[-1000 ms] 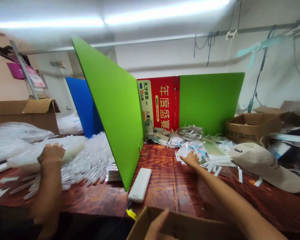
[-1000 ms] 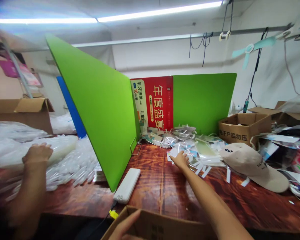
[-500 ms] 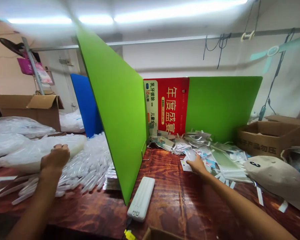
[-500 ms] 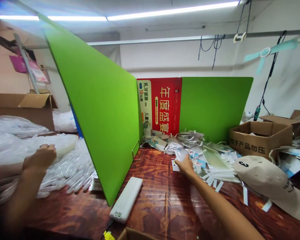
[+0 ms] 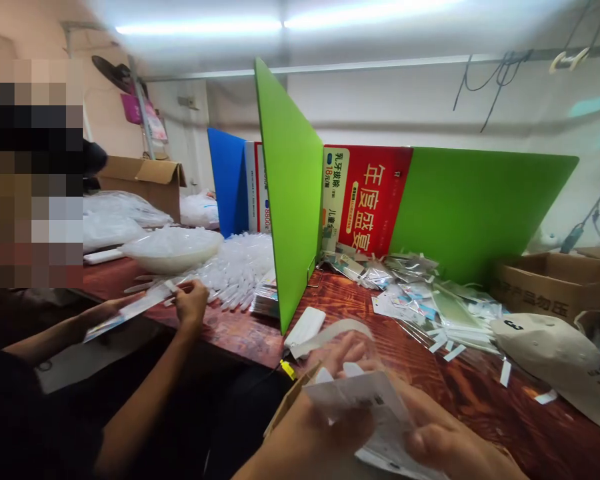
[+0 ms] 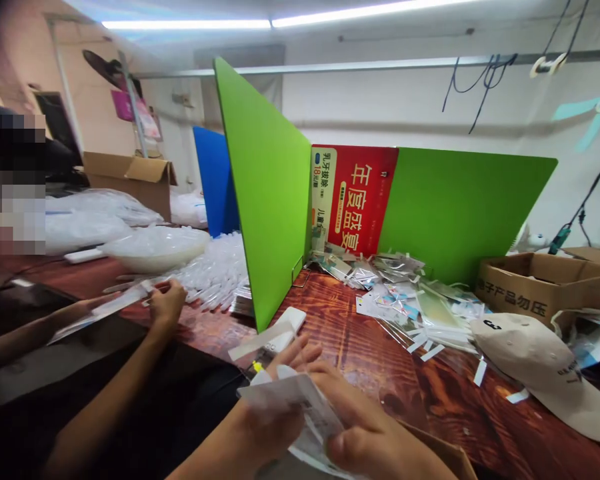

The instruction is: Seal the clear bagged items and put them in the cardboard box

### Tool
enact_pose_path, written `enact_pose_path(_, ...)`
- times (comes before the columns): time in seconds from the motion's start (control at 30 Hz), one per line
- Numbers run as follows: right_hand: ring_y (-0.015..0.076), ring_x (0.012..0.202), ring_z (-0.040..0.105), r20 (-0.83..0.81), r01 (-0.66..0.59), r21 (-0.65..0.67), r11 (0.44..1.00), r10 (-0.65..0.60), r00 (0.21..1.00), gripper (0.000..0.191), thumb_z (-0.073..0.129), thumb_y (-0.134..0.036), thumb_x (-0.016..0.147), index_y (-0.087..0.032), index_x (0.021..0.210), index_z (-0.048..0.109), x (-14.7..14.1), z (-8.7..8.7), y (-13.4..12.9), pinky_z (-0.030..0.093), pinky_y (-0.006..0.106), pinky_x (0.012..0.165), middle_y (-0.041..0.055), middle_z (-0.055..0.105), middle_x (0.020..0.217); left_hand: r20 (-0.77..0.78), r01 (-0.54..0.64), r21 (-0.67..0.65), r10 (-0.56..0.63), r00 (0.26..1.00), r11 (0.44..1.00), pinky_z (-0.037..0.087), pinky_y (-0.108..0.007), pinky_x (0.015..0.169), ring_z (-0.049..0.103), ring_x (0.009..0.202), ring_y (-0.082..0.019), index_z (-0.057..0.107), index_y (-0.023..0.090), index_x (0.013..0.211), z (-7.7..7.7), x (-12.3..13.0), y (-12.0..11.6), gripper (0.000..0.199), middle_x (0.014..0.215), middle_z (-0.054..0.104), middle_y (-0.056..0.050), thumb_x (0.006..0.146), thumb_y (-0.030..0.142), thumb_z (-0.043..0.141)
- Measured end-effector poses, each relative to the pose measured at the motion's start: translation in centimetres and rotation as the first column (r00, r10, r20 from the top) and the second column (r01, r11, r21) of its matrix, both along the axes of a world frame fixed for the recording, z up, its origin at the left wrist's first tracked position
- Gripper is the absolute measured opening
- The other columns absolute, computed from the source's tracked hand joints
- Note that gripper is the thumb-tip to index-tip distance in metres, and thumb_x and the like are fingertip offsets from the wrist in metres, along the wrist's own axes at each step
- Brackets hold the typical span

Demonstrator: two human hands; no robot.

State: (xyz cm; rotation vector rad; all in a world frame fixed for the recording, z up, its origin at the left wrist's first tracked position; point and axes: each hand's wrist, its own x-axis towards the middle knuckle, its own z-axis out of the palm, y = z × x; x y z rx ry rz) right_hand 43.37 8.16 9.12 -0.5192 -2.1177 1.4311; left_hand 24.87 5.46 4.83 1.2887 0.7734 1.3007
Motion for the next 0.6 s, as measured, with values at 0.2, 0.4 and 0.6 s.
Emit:
enact_pose_path(0.2, 0.0235, 0.1, 0.064, -0.154, 0.477, 0.582, 0.659, -0.487, 0.86, 0.021, 0.054, -0.031, 0.094, -0.031, 0.115, 0.058, 1.6, -1.2, -1.1, 0.054, 0.035, 0.083, 0.0076, 0.065, 0.108, -0.068, 0.127, 0.078, -0.122, 0.99, 0.989, 0.049, -0.033, 0.093, 0.063, 0.107, -0.025, 0.06, 0.021, 0.13, 0.9, 0.2, -2.8, 0.057, 0.125, 0.064, -0.009, 0.085, 0.056, 0.064)
enact_pose_path(0.4, 0.0229, 0.087, 0.065, -0.438, 0.646, 0.717, 0.263, -0.551, 0.711, 0.044, 0.067, -0.014, 0.082, -0.034, 0.12, 0.056, 2.3, -1.6, -2.8, 0.056, 0.033, 0.072, 0.0049, 0.065, 0.097, -0.37, -0.104, 0.295, 0.214, 0.904, 0.95, 0.046, -0.037, 0.102, 0.059, 0.117, -0.028, 0.06, 0.024, 0.132, 0.6, -0.1, -2.9, 0.039, 0.123, 0.068, -0.009, 0.094, 0.029, 0.053)
enact_pose_path(0.6, 0.0255, 0.103, 0.069, -0.167, 0.292, 0.898, 0.329, -0.36, 0.918, 0.054, 0.059, -0.018, 0.089, -0.038, 0.139, 0.051, 2.1, -1.5, -2.3, 0.054, 0.036, 0.09, 0.0027, 0.073, 0.112, -0.516, 0.015, 0.626, 0.399, 0.758, 0.78, 0.036, -0.04, 0.112, 0.046, 0.135, -0.027, 0.046, 0.026, 0.144, -0.4, -0.8, -2.2, 0.068, 0.148, 0.049, -0.008, 0.08, 0.0, 0.047)
